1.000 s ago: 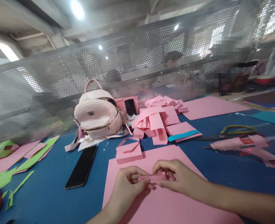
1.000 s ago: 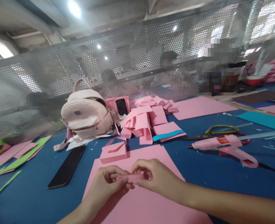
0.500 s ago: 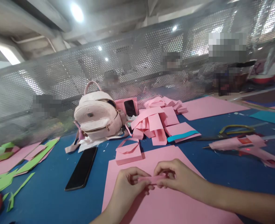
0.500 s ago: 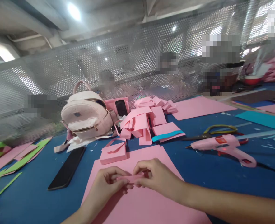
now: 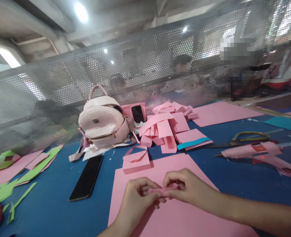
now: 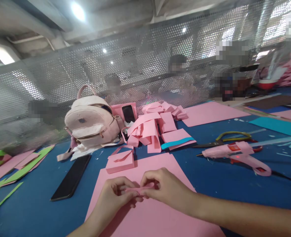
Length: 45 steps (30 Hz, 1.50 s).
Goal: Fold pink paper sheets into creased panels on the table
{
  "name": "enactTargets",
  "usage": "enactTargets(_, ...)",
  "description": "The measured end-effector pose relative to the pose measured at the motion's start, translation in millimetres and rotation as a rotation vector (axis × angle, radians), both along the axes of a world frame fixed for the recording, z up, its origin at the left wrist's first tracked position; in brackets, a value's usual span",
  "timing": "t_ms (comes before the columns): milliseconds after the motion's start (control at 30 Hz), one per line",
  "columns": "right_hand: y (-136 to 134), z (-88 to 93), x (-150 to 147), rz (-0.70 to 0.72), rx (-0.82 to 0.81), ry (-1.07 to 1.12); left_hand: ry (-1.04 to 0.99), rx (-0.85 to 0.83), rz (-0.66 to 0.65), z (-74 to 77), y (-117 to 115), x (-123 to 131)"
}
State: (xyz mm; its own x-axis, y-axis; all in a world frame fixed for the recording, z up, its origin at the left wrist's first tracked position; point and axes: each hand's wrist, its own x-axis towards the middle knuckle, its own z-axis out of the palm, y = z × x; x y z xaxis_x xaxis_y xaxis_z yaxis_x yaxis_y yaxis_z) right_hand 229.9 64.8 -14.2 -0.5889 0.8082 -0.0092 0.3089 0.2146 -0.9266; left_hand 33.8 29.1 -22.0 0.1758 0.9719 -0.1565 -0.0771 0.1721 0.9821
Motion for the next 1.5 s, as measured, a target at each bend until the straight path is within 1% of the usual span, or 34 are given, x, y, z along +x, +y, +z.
enactTargets(100,0.4,-1.1,-0.7,-0.008,-0.01,0.011,-0.004,0.001,-0.007,1.2,-1.1,0.4)
enactTargets(233,1.7,-3.8,0.9,-0.055,0.008,-0.037,-0.021,-0.013,0.006,4.2,-0.4,-2.2)
enactTargets(367,2.6,-4.3,2.5,-0.074,0.014,-0.056,-0.057,-0.041,0.019,1.1,0.5,-5.7)
enactTargets(500,2.9,-3.0,1.6,-0.074,0.025,-0.055,-0.081,-0.06,0.017,-4.1,0.6,-7.2)
enactTargets(700,3.7,1.8,0.9,-0.066,-0.023,-0.046,-0.052,-0.016,-0.033,-2.0,-1.5,-6.3)
enactTargets(867,2.6,-2.1,0.4,-0.043,0.034,-0.06,-0.014,-0.049,-0.052,0.3,-5.4,-2.4)
enactTargets(1000,-2.2,-5.8,-3.2,-0.005,0.074,-0.07,-0.008,0.002,-0.058,4.1,-7.1,0.9)
enactTargets(1100,-3.4,-4.4,-4.2,0.001,0.026,-0.025,-0.002,-0.029,-0.03,4.7,-6.3,-0.4)
enactTargets(1167,-1.5,-4.1,-3.3,-0.011,-0.057,0.028,0.014,-0.045,-0.016,4.0,-5.7,-2.6)
enactTargets(1267,2.8,-7.1,-1.2,-0.031,-0.204,0.155,0.021,-0.028,-0.008,3.9,-5.6,-4.9)
enactTargets(1333,4.7,-9.8,-0.6,-0.033,-0.269,0.23,0.021,-0.023,-0.001,5.0,-5.9,-4.9)
enactTargets(1400,5.3,-10.9,-0.4,-0.028,-0.304,0.267,0.023,-0.022,0.004,6.3,-6.0,-4.2)
enactTargets(1500,5.9,-9.4,-0.2,-0.037,-0.295,0.253,0.026,-0.012,0.007,6.4,-5.3,-4.0)
